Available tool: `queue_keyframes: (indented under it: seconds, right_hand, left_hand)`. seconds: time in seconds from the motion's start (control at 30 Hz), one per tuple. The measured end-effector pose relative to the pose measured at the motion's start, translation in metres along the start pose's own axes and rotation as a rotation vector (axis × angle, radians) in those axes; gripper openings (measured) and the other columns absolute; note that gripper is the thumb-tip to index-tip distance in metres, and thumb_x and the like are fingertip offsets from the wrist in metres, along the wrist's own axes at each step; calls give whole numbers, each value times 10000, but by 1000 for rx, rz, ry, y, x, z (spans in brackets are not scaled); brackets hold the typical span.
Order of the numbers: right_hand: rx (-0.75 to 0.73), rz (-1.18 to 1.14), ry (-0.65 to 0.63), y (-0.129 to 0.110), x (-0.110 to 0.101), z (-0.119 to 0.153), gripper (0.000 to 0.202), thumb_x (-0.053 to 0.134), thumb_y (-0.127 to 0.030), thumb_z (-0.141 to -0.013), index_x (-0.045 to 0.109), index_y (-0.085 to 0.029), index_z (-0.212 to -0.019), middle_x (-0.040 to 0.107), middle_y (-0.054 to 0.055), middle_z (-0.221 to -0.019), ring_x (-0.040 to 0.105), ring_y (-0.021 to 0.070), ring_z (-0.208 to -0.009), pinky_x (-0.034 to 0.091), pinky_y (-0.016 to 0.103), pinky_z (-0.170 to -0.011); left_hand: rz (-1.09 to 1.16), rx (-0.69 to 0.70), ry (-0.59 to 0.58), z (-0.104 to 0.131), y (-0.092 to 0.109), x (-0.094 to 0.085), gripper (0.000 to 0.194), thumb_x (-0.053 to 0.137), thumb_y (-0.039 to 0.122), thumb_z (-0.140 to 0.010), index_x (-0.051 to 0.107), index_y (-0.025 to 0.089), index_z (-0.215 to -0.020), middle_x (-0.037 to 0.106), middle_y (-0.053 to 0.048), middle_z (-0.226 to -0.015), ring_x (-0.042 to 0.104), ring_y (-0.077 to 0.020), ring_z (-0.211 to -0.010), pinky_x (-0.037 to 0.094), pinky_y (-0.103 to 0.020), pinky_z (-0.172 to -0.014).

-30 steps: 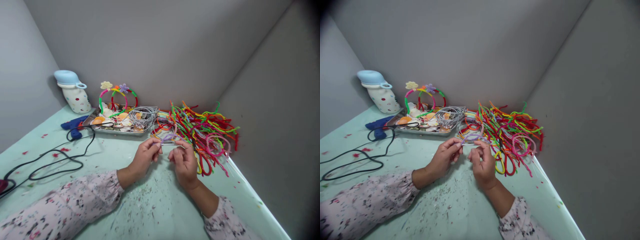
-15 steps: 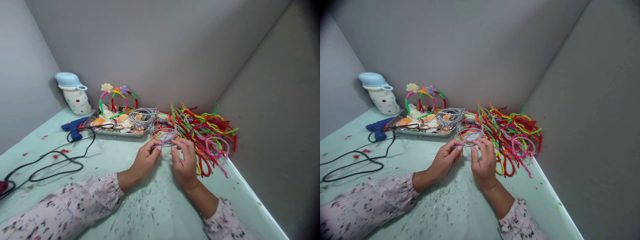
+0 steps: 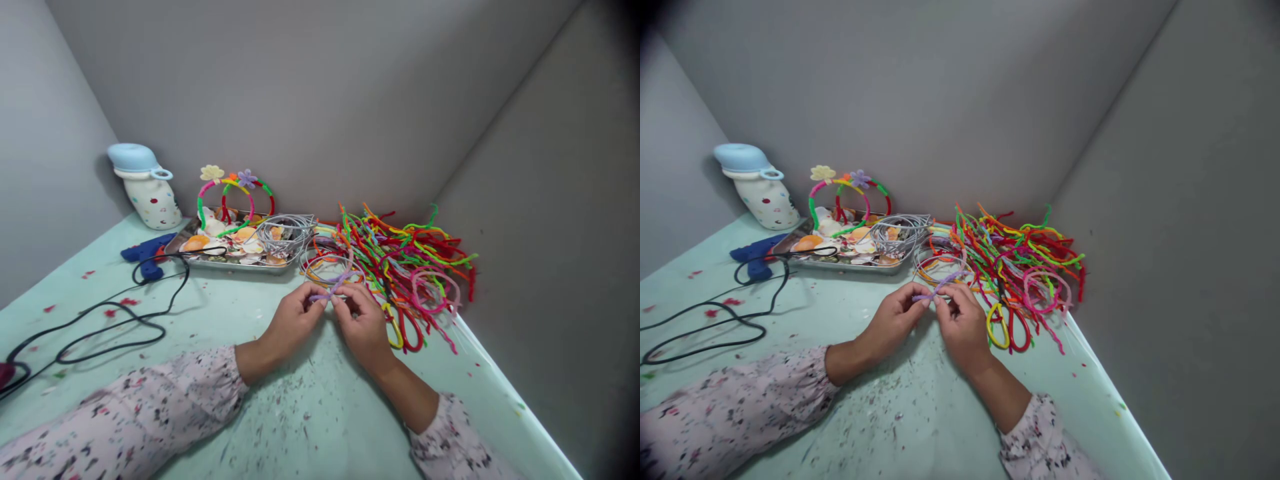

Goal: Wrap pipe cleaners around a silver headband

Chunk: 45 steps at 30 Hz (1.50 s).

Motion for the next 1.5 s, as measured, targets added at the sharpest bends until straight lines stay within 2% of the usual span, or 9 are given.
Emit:
queue_keyframes:
  seconds: [0.13,0.27,0.43,0.83,0.93,1.07,1.17,1.37,1.5]
  right_hand:
    - [93,-84,-46,11,5,1,149,570,-260,-862,646,-198,-975,634,54,-929,606,161,-762,505,274,-644]
    - [186,-184,-117,20,11,3,183,564,-294,-862,639,-195,-996,625,30,-849,573,128,-593,476,252,-523]
    - [173,-196,-134,19,11,3,132,546,-290,-875,628,-196,-920,566,-4,-766,543,108,-542,452,238,-509]
    - [206,-219,-166,18,12,4,89,526,-272,-886,576,-198,-884,537,-27,-694,529,103,-544,433,223,-507]
    - [197,-231,-164,16,13,4,114,528,-266,-885,583,-207,-965,576,-13,-779,534,95,-547,442,222,-500]
    - [203,-231,-115,15,11,5,241,548,-274,-875,569,-231,-1111,605,42,-1076,568,81,-575,488,229,-515]
    - [213,-207,-127,16,12,5,278,554,-282,-872,572,-232,-1145,603,57,-1130,580,79,-569,502,232,-514]
    - [234,-137,-146,22,13,5,175,563,-310,-872,629,-184,-973,621,26,-839,596,111,-580,503,239,-536]
    - [269,-135,-143,23,13,6,166,574,-326,-863,618,-179,-928,607,4,-746,585,113,-558,483,230,-516]
  left_hand:
    - [10,-29,14,1,-3,-1,129,536,290,-847,602,188,-891,572,19,-704,463,-114,-599,359,-225,-573]
    - [3,-22,-13,1,-1,-1,128,520,274,-855,601,185,-896,516,41,-636,426,-105,-556,343,-225,-558]
    - [60,-32,-73,0,1,3,147,501,281,-864,594,171,-891,495,43,-622,416,-102,-541,331,-226,-535]
    - [64,-33,-79,-1,0,3,150,524,299,-874,570,158,-887,499,36,-671,413,-89,-554,325,-224,-520]
    - [55,-28,-78,0,-2,3,165,509,307,-887,574,156,-883,481,40,-633,408,-91,-546,317,-226,-516]
    - [42,-25,-63,0,-3,3,184,505,319,-894,583,153,-881,462,44,-595,395,-93,-532,306,-230,-510]
    - [48,-17,-63,-1,-3,3,192,512,325,-892,593,151,-889,479,37,-614,400,-92,-538,309,-231,-513]
    - [87,-27,-57,-2,-5,3,175,513,312,-891,584,154,-919,507,28,-677,413,-89,-556,324,-225,-513]
    - [80,-43,-16,-2,-6,1,168,526,327,-885,552,161,-876,481,42,-650,416,-86,-543,325,-220,-502]
Point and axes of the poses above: each hand's wrist, its own z-axis away from the middle knuckle, its own x-axis out of the palm, y = z × x, the point moved 6 cm from there along -z, towards the middle knuckle
